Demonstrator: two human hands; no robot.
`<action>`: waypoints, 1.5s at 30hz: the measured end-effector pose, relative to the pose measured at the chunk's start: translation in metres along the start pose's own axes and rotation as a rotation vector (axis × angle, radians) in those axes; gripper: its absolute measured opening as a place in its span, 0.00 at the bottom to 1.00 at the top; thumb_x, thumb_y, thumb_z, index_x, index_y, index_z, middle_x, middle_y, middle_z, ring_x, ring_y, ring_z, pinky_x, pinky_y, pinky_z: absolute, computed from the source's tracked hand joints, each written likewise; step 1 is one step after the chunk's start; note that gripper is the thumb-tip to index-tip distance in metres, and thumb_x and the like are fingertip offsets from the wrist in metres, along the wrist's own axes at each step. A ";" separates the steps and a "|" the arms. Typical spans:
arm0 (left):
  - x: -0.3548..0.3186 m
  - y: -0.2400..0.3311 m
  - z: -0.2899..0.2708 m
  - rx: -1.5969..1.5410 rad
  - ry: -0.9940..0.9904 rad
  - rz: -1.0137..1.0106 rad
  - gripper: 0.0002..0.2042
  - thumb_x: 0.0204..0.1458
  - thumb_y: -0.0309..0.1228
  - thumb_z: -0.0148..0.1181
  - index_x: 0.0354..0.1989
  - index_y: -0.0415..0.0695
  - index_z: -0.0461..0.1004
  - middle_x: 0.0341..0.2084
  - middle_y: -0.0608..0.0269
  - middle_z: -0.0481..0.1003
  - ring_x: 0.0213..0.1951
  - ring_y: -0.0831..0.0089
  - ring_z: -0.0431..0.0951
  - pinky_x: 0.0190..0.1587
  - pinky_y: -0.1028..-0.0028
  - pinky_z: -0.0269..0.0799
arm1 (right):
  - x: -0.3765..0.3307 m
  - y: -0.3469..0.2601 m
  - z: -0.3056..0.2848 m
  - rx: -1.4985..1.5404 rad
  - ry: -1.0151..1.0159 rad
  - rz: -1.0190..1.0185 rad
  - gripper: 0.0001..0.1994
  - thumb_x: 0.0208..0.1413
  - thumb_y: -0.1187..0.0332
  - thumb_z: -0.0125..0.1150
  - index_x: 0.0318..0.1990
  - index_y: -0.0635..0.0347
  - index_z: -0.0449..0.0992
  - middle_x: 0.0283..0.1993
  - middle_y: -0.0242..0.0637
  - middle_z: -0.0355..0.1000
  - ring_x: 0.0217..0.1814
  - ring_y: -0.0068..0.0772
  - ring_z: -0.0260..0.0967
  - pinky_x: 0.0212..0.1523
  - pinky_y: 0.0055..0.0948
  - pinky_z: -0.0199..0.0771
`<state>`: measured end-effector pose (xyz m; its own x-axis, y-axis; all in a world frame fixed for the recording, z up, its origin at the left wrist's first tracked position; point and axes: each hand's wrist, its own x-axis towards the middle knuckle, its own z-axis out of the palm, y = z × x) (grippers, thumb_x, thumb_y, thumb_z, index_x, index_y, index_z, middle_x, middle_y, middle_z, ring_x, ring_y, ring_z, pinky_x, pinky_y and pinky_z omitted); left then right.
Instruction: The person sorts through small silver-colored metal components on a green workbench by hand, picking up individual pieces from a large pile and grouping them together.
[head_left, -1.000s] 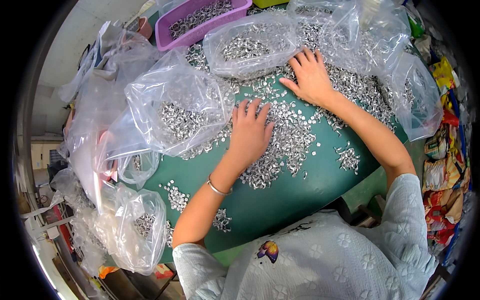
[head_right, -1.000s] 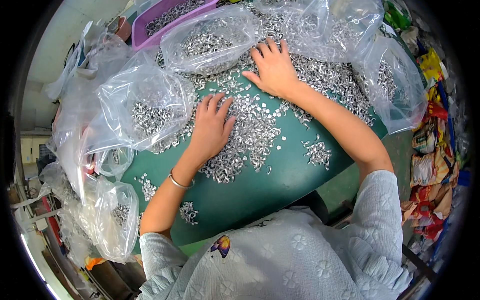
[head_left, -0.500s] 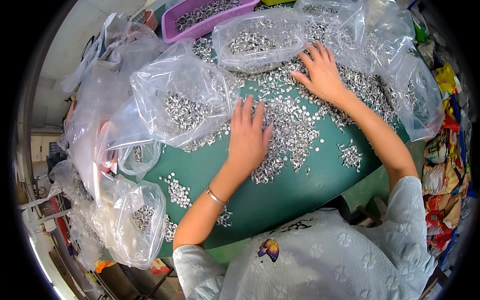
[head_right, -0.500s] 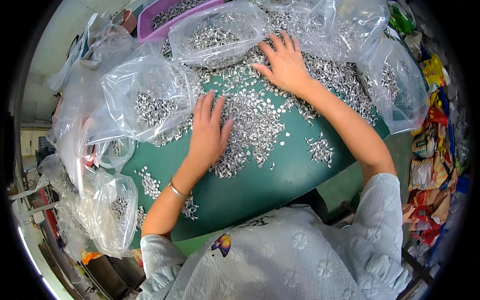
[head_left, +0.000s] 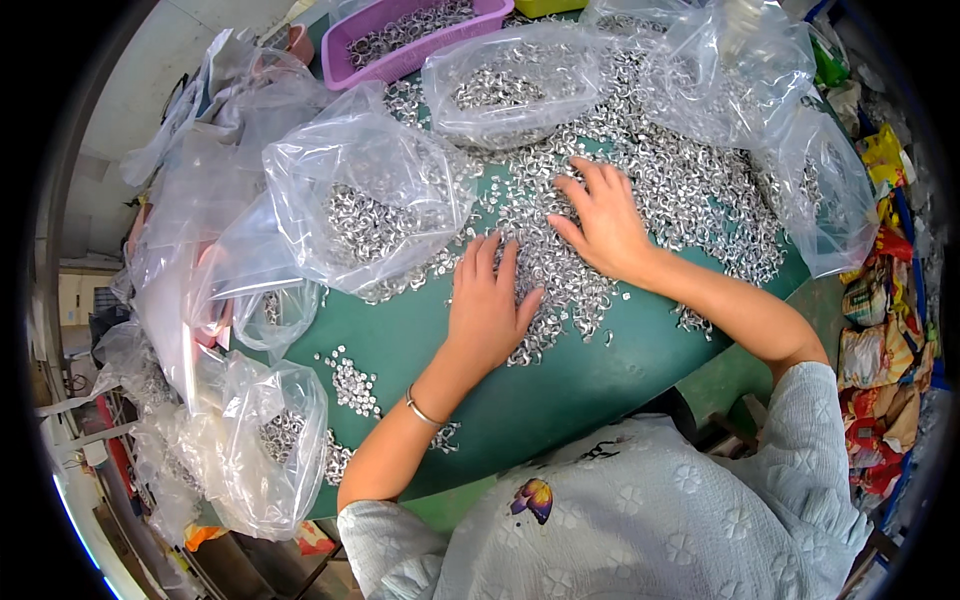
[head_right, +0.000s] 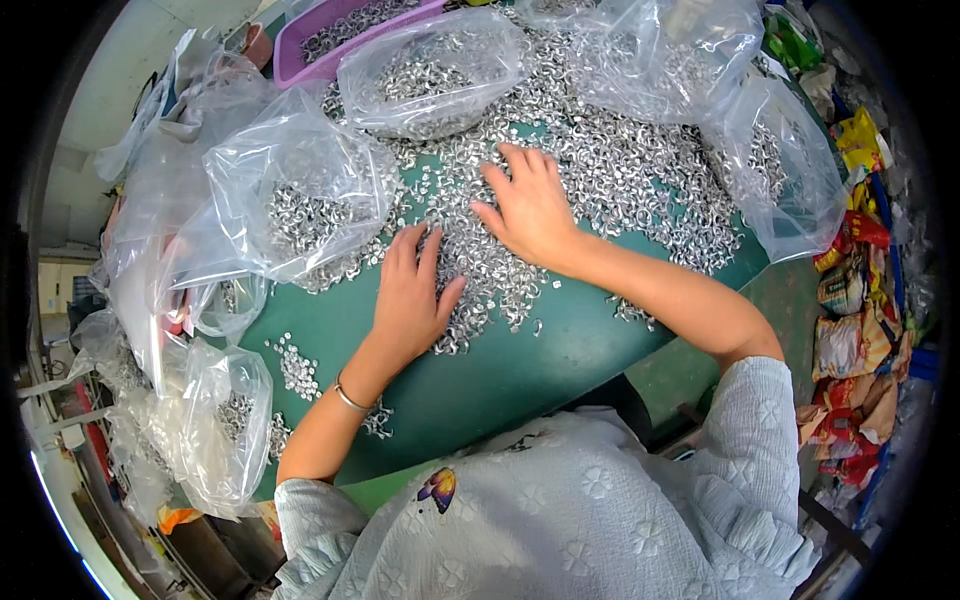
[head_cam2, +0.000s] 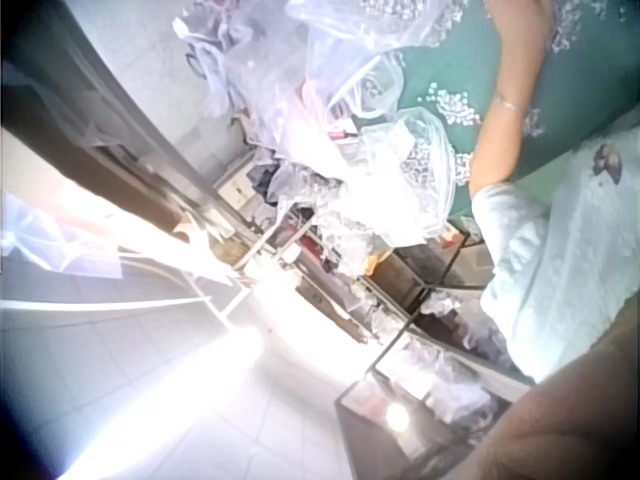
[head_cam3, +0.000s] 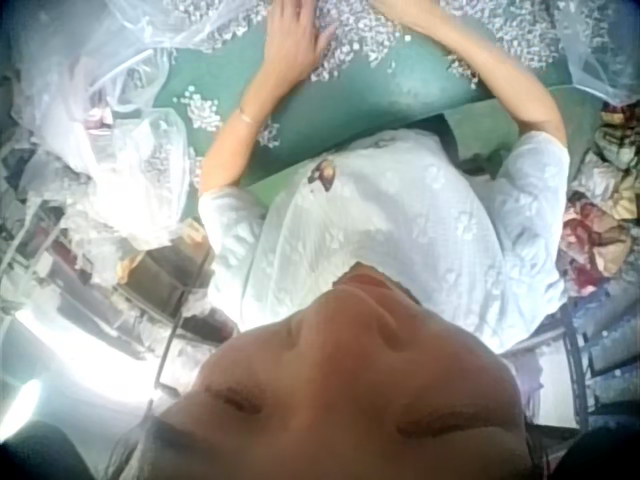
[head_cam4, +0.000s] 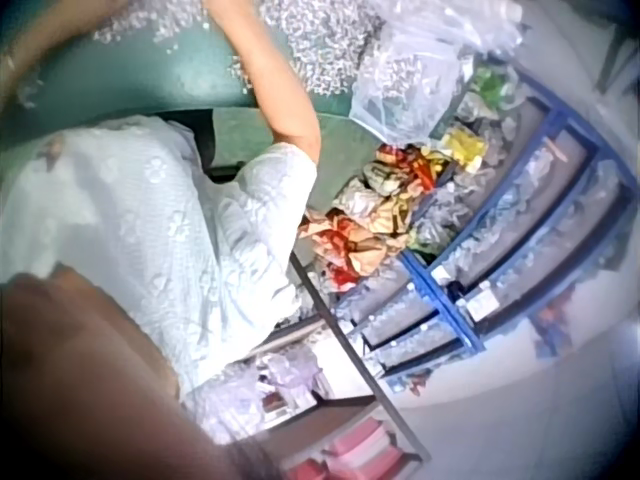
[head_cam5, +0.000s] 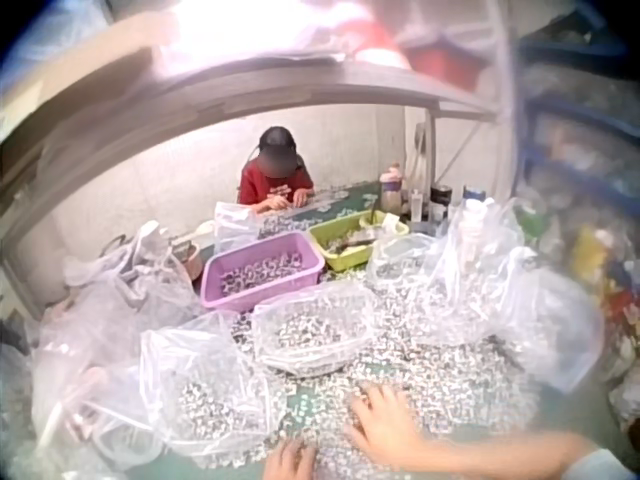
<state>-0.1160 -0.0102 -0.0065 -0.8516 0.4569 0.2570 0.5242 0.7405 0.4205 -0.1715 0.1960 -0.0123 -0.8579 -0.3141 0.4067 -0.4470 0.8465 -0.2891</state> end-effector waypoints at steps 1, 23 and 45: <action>-0.004 0.000 -0.001 0.008 -0.004 -0.002 0.26 0.50 0.32 0.59 0.57 0.34 0.62 0.56 0.43 0.60 0.58 0.42 0.59 0.60 0.53 0.56 | -0.003 -0.006 -0.002 0.039 -0.027 0.015 0.21 0.53 0.61 0.60 0.51 0.60 0.68 0.60 0.48 0.58 0.61 0.52 0.55 0.61 0.49 0.53; 0.031 -0.001 0.005 0.130 -0.129 0.128 0.20 0.54 0.32 0.54 0.57 0.46 0.65 0.61 0.56 0.60 0.60 0.49 0.59 0.60 0.55 0.58 | 0.024 0.048 -0.020 0.072 -0.053 -0.104 0.12 0.50 0.74 0.60 0.44 0.58 0.75 0.50 0.37 0.67 0.52 0.41 0.63 0.52 0.37 0.60; 0.056 0.008 0.011 -0.159 -0.102 0.078 0.15 0.47 0.26 0.63 0.45 0.41 0.71 0.46 0.54 0.68 0.48 0.55 0.69 0.50 0.62 0.66 | -0.007 0.048 -0.059 1.064 -0.212 0.468 0.09 0.56 0.77 0.53 0.43 0.62 0.75 0.36 0.32 0.74 0.34 0.26 0.72 0.40 0.27 0.71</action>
<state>-0.1597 0.0273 0.0015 -0.7995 0.5635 0.2079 0.5748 0.6175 0.5369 -0.1717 0.2642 0.0220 -0.9745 -0.2181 -0.0534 0.0215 0.1459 -0.9891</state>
